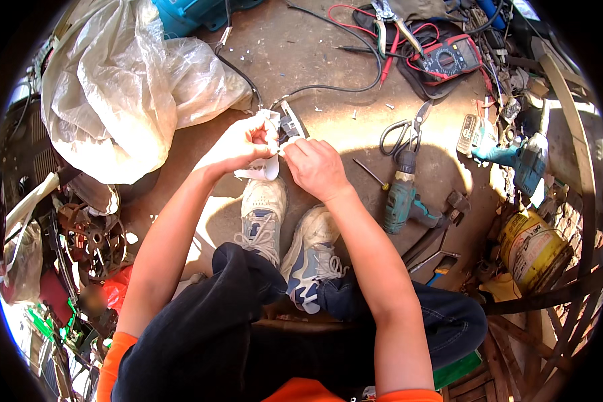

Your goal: The person sits on the floor in a cluttered workshop and uses a soldering iron to solder wires connected to a blue electric motor. They then use a cordless drill to work on a white plastic component and continue to manipulate wires and connectors by hand.

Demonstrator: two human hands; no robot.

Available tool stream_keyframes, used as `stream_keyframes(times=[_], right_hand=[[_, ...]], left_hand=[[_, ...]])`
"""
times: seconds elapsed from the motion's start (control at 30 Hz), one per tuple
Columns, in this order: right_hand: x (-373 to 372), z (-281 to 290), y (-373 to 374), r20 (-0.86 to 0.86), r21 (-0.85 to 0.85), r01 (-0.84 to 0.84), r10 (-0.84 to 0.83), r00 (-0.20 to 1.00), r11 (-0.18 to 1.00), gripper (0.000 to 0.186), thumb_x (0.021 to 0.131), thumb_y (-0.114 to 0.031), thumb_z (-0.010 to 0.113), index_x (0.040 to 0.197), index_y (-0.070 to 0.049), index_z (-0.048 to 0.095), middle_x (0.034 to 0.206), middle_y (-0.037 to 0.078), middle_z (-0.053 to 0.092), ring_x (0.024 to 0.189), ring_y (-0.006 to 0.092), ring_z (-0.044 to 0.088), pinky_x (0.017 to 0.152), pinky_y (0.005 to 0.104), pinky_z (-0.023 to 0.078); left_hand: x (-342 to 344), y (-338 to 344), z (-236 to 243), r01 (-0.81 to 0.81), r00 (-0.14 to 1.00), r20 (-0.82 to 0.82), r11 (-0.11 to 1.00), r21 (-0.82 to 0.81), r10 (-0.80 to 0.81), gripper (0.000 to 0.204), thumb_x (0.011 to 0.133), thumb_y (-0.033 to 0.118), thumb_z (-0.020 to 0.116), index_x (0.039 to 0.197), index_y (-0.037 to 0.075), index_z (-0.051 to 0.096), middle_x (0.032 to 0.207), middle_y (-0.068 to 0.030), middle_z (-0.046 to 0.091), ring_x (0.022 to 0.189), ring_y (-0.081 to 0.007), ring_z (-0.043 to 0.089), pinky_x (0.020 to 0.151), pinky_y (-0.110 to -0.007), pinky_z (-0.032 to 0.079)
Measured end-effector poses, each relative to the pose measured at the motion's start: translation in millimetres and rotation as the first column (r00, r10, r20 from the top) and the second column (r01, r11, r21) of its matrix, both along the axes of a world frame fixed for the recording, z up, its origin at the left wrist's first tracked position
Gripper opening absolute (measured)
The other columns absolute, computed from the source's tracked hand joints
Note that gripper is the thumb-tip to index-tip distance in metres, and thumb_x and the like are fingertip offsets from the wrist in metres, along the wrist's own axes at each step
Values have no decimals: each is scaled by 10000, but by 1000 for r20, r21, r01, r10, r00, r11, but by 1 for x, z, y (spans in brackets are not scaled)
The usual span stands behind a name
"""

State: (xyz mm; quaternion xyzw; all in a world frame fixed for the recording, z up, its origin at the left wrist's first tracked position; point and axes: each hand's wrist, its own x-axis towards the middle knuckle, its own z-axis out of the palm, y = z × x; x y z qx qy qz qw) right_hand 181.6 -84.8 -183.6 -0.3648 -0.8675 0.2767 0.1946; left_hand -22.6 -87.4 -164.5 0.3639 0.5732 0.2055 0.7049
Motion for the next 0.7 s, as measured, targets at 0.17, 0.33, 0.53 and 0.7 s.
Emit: stream_keyframes(times=[0.17, 0.33, 0.53, 0.7], right_hand=[[-13, -3, -6, 56, -729, 280, -353, 934, 625, 86, 817, -102, 581, 844, -25, 605, 689, 76, 603, 493, 202, 531, 477, 347, 412], [-2, 19, 5, 257, -965, 173, -580, 773, -196, 201, 871, -120, 518, 834, 60, 598, 678, 93, 616, 491, 140, 545, 460, 318, 428], [0, 22, -1, 22, -65, 84, -82, 996, 994, 146, 787, -127, 669, 909, -76, 608, 720, 80, 586, 636, 281, 619, 575, 367, 507], [-3, 7, 3, -21, 20, -3, 4, 1000, 1000, 89, 823, -144, 652, 836, -76, 597, 691, 63, 587, 571, 218, 601, 485, 344, 462]], left_hand=[[1, -8, -8, -98, 988, 116, 995, -35, 101, 170, 784, -32, 653, 885, 65, 556, 810, 5, 584, 752, -78, 559, 713, -242, 484], [4, -6, -3, -27, 999, 18, 999, 19, 27, 170, 778, -37, 640, 891, 63, 561, 806, 7, 578, 742, -75, 548, 697, -242, 475], [5, -6, -4, 20, 998, -58, 999, 32, -19, 168, 779, -24, 641, 895, 69, 562, 799, 19, 564, 722, -59, 531, 672, -231, 466], [2, -8, -13, -11, 1000, -6, 999, 31, 11, 187, 768, 65, 670, 945, 50, 612, 832, -16, 627, 742, -100, 567, 683, -272, 476]])
